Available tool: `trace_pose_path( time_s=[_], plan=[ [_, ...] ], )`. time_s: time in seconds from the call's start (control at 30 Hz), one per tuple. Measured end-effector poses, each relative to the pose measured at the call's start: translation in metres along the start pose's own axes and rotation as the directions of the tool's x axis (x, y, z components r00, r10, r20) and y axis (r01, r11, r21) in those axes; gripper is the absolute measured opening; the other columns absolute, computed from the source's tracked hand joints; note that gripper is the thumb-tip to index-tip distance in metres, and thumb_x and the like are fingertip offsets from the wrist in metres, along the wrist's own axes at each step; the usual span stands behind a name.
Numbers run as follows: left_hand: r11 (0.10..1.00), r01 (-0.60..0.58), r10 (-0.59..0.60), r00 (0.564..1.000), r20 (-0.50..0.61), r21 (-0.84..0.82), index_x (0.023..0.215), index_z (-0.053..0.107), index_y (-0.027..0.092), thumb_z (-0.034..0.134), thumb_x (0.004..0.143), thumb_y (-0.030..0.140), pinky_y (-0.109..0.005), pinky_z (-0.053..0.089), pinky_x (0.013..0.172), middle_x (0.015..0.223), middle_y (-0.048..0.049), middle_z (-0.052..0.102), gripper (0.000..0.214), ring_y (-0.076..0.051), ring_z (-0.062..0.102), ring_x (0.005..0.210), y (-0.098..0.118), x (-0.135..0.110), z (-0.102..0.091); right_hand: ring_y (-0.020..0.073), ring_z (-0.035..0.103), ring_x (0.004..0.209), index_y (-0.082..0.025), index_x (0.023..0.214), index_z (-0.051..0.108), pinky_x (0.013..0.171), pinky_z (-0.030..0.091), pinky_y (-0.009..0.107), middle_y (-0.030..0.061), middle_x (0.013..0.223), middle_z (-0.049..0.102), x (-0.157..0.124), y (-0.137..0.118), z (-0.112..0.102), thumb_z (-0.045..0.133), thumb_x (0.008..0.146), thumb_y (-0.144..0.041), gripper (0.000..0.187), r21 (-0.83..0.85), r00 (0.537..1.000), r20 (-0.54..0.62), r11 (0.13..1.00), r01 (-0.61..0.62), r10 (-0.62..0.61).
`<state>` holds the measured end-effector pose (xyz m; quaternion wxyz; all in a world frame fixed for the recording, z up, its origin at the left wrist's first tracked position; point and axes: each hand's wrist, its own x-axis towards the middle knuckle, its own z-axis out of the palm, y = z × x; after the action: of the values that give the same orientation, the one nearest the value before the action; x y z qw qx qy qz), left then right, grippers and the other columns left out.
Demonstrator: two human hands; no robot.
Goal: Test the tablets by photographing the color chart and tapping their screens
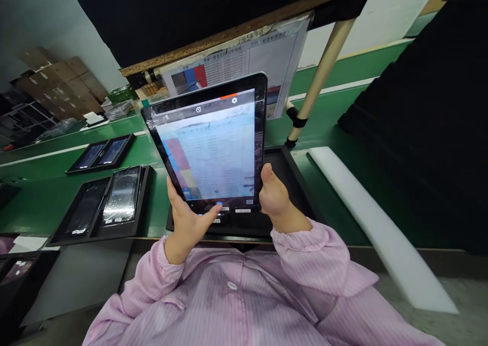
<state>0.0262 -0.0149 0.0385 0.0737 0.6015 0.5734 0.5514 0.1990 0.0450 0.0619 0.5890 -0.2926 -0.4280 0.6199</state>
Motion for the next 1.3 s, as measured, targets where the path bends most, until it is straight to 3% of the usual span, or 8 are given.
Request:
trace_pose_path(
  time_s=[0.2,0.53,0.73,1.1,1.17,1.23,1.3],
  plan=[
    [1.000,0.016,-0.016,1.000,-0.004,0.006,0.157,0.013,0.013,0.088,0.063,0.051,-0.052,0.027,0.124,0.161,-0.0282,0.025,0.126,-0.040,0.022,0.154,-0.001,-0.001,-0.001,0.0296,0.052,0.132,-0.020,0.092,0.066,0.111,0.047,0.051,0.0097,0.109,0.069,0.000,0.000,0.001,0.060,0.068,-0.091,0.075,-0.012,0.999,0.031,1.000,0.011,-0.010],
    [1.000,0.015,-0.014,1.000,-0.018,0.017,0.157,0.012,0.011,0.088,0.063,0.053,-0.053,0.024,0.125,0.161,-0.0292,0.025,0.127,-0.040,0.022,0.154,-0.004,-0.002,0.001,0.0298,0.048,0.136,-0.020,0.093,0.066,0.110,0.047,0.050,0.0108,0.114,0.067,0.001,-0.001,0.001,0.059,0.067,-0.092,0.077,-0.044,0.998,0.054,0.999,0.027,-0.025],
    [0.999,-0.032,0.032,0.999,-0.019,0.023,0.157,0.010,0.011,0.088,0.061,0.058,-0.054,0.022,0.125,0.160,-0.0305,0.025,0.132,-0.041,0.024,0.153,-0.003,-0.003,0.001,0.0281,0.054,0.130,-0.022,0.088,0.065,0.109,0.049,0.047,0.0085,0.102,0.070,0.001,0.000,0.000,0.060,0.068,-0.091,0.072,-0.017,0.999,0.045,1.000,0.010,-0.009],
    [1.000,-0.023,0.023,1.000,-0.014,0.005,0.157,0.010,0.014,0.088,0.061,0.058,-0.055,0.020,0.125,0.162,-0.0291,0.019,0.132,-0.040,0.020,0.154,-0.005,-0.003,0.001,0.0291,0.061,0.119,-0.021,0.115,0.067,0.103,0.054,0.047,0.0102,0.116,0.067,0.004,0.003,-0.007,0.055,0.069,-0.094,0.087,-0.049,0.996,0.089,0.999,-0.009,0.013],
    [0.998,-0.015,0.014,1.000,-0.010,-0.056,0.156,0.013,0.014,0.089,0.061,0.057,-0.054,0.023,0.125,0.161,-0.0282,0.023,0.129,-0.039,0.025,0.153,-0.009,-0.003,0.000,0.0293,0.061,0.121,-0.022,0.113,0.069,0.104,0.054,0.045,0.0094,0.115,0.068,0.006,0.003,-0.009,0.055,0.067,-0.096,0.087,-0.081,0.995,0.102,0.997,0.010,-0.001],
    [0.970,0.026,-0.023,1.000,0.017,-0.242,0.153,0.024,0.017,0.084,0.068,0.058,-0.051,0.031,0.121,0.156,-0.0247,0.035,0.112,-0.036,0.038,0.147,-0.015,0.001,-0.003,0.0296,0.059,0.124,-0.024,0.112,0.070,0.105,0.053,0.045,0.0088,0.115,0.068,0.005,0.004,-0.010,0.049,0.070,-0.097,0.088,-0.148,0.993,0.115,0.987,0.055,-0.038],
    [0.846,0.139,-0.117,0.990,0.076,-0.515,0.145,0.039,0.022,0.071,0.081,0.061,-0.045,0.045,0.112,0.142,-0.0169,0.054,0.081,-0.029,0.057,0.131,-0.021,0.009,-0.007,0.0297,0.056,0.128,-0.024,0.115,0.071,0.108,0.052,0.046,0.0090,0.118,0.067,0.002,0.004,-0.010,0.041,0.076,-0.097,0.088,-0.217,0.989,0.125,0.970,0.110,-0.084]
  ],
)
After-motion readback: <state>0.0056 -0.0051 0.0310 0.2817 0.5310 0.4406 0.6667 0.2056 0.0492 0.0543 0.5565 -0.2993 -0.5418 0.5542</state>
